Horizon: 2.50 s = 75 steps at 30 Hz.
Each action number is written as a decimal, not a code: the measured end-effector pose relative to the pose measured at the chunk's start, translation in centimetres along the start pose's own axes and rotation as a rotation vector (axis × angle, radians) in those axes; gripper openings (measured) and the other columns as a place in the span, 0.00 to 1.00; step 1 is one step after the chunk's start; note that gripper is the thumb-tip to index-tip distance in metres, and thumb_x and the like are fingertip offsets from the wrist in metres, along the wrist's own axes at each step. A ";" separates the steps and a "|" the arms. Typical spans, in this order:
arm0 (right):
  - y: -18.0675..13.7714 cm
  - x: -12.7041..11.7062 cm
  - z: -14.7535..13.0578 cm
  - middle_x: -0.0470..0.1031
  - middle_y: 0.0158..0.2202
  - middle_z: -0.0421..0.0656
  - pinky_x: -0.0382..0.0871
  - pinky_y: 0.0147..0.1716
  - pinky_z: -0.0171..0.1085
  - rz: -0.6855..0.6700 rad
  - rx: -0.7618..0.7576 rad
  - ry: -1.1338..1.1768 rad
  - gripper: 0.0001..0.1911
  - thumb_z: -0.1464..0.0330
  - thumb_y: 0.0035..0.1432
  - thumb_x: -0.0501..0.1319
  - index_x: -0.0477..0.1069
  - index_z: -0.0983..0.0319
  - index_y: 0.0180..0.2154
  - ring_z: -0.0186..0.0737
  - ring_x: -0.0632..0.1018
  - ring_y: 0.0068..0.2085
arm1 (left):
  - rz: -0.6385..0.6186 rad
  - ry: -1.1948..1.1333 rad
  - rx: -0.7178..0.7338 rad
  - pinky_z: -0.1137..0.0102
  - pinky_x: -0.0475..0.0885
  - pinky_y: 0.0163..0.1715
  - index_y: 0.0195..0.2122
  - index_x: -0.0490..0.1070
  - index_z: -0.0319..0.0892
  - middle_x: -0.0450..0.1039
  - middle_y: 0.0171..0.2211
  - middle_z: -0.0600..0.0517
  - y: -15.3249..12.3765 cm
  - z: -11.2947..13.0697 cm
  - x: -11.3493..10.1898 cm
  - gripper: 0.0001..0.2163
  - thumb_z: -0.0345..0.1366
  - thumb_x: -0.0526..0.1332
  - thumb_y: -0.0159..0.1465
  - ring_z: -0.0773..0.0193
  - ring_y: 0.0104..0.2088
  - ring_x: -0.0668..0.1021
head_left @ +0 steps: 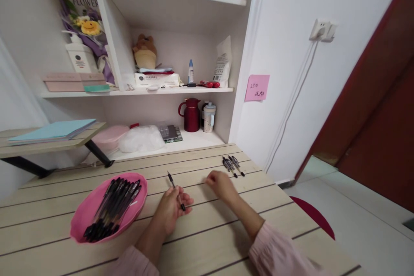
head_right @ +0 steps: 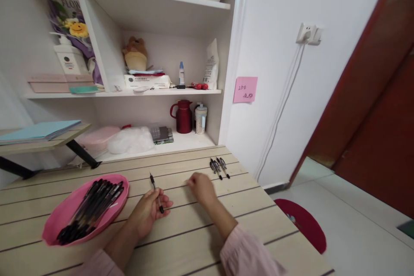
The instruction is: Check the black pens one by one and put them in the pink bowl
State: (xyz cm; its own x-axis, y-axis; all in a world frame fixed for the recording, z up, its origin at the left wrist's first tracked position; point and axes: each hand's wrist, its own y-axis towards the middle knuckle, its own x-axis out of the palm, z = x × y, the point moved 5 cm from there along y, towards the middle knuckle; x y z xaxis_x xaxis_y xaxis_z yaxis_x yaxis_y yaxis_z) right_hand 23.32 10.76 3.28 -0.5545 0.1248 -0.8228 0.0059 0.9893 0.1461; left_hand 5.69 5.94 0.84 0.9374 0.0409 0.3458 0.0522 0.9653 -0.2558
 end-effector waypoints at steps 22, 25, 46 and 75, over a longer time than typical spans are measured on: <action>3.9 -2.3 7.0 0.73 0.38 0.57 0.62 0.39 0.44 0.142 0.288 -0.026 0.10 0.72 0.49 0.55 0.71 0.66 0.33 0.51 0.73 0.43 | -0.090 0.182 0.064 0.81 0.42 0.09 0.29 0.59 0.43 0.60 0.15 0.61 0.4 -1.0 -0.4 0.12 0.47 0.53 0.57 0.78 0.10 0.54; 3.2 -1.9 5.7 0.74 0.31 0.52 0.64 0.35 0.40 0.115 0.240 0.185 0.06 0.73 0.43 0.57 0.71 0.65 0.27 0.48 0.74 0.38 | -0.129 0.280 0.090 0.80 0.42 0.10 0.29 0.59 0.42 0.59 0.14 0.62 0.3 -1.2 0.2 0.13 0.48 0.51 0.58 0.78 0.10 0.52; 2.0 1.5 -4.4 0.67 0.18 0.35 0.47 0.14 0.28 -0.162 0.035 1.195 0.12 0.62 0.40 0.64 0.70 0.64 0.25 0.23 0.60 0.15 | -0.219 0.368 0.114 0.77 0.41 0.11 0.29 0.59 0.42 0.59 0.12 0.62 0.5 -1.6 0.7 0.13 0.48 0.52 0.57 0.77 0.10 0.52; 0.3 3.4 -4.9 0.65 0.15 0.34 0.43 0.12 0.28 -0.179 0.130 1.196 0.17 0.57 0.37 0.65 0.69 0.64 0.24 0.24 0.60 0.13 | -0.118 0.475 0.255 0.75 0.47 0.14 0.25 0.58 0.43 0.55 0.10 0.63 1.0 -2.4 0.3 0.11 0.44 0.50 0.59 0.73 0.11 0.54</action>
State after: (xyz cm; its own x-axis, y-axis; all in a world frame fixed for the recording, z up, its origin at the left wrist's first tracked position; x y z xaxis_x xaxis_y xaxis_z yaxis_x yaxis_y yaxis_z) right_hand 17.31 11.09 3.20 -0.9729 -0.0950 0.2107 -0.1037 0.9941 -0.0304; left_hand 6.83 6.34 -1.46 0.9855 -0.1357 -0.1016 0.1372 0.9905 0.0071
